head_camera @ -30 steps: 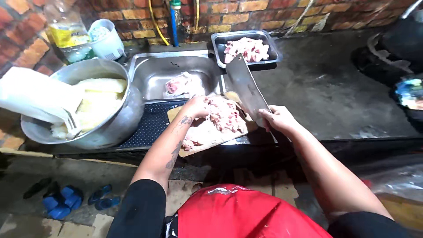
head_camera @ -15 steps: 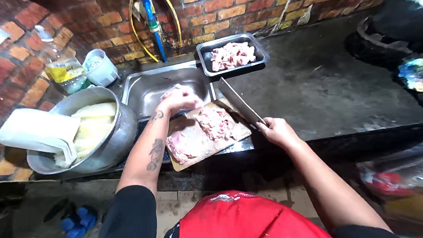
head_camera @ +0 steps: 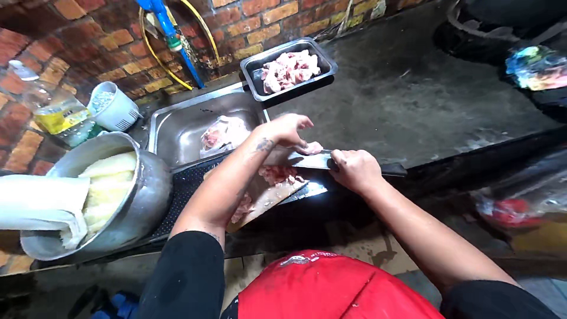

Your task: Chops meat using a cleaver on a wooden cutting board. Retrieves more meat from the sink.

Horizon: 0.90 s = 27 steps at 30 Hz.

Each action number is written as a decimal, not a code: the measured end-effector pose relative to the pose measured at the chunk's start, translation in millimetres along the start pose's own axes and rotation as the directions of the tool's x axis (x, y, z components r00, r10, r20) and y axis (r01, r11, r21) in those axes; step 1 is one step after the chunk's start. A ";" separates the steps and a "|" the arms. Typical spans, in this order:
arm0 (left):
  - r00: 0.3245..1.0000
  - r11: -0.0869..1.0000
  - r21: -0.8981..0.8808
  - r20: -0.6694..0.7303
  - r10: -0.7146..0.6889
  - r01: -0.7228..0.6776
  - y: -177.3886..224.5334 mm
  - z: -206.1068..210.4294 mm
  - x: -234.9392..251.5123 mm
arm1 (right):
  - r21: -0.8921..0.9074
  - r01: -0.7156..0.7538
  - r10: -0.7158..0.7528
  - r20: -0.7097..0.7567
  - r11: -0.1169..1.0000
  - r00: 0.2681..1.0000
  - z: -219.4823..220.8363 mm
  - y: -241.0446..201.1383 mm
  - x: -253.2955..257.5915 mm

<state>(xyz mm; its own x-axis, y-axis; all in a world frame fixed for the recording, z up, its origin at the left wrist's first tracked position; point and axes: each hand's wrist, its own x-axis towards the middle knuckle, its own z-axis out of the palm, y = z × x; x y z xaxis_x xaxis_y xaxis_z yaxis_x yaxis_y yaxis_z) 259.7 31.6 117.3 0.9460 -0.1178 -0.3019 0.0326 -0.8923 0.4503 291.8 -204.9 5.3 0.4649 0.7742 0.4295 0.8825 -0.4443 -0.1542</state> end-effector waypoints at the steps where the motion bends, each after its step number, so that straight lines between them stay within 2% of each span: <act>1: 0.998 1.000 0.028 0.059 0.003 -0.004 2.4 9.6 4.6 | -0.007 0.022 -0.022 -0.018 1.000 1.000 2.9 -0.4 -0.6; 4: 0.995 0.988 0.155 0.102 -0.011 -0.005 8.4 31.7 6.0 | -0.033 0.040 -0.042 -0.083 0.999 0.996 10.5 -1.7 -0.1; 7: 0.998 0.966 0.258 -0.066 -0.012 0.029 11.8 56.4 -14.1 | -0.051 0.034 -0.040 -0.126 0.998 0.991 17.4 -0.9 -0.7; 11: 0.986 0.993 0.093 -0.156 -0.059 0.074 13.9 44.9 11.4 | -0.032 -0.022 0.016 -0.172 0.999 0.985 16.6 -4.6 -1.4; 14: 0.955 0.984 -0.101 -0.242 -0.170 0.149 -12.1 22.2 46.8 | -0.003 -0.068 0.067 -0.147 0.998 0.987 12.9 -7.1 -5.9; 16: 0.865 0.950 -0.269 -0.428 -0.263 0.156 -20.9 -6.6 58.6 | 0.009 -0.098 0.099 -0.121 0.995 0.988 10.8 -7.1 -9.1; 18: 0.753 0.933 -0.349 -0.590 -0.291 0.088 -22.5 -50.9 65.4 | 0.018 -0.138 0.139 -0.089 0.990 0.986 10.1 -6.8 -10.7; 20: 0.731 0.921 -0.387 -0.615 -0.295 0.047 -12.4 -95.4 58.4 | 0.039 -0.201 0.202 -0.031 0.979 0.979 8.0 -6.0 -11.9; 23: 0.758 0.940 -0.339 -0.600 -0.255 0.048 9.2 -124.7 23.4 | 0.060 -0.346 0.336 0.134 0.936 0.932 -1.2 -2.8 -14.9; 26: 0.771 0.992 -0.084 -0.624 -0.127 0.096 1.5 -109.7 -39.5 | 0.059 -0.443 0.419 0.236 0.894 0.877 -11.9 1.2 -19.2; 27: 0.795 0.992 0.001 -0.598 -0.100 0.126 -6.5 -98.3 -65.4 | 0.077 -0.487 0.452 0.271 0.870 0.850 -18.1 2.5 -19.3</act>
<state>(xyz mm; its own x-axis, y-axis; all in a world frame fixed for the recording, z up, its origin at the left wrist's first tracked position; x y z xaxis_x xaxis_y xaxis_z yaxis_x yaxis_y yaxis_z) 229.3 87.9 216.8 0.9417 0.2566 0.2175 0.1511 -0.9004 0.4081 283.7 -229.2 12.8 0.8135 0.5790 0.0543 0.5464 -0.7290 -0.4122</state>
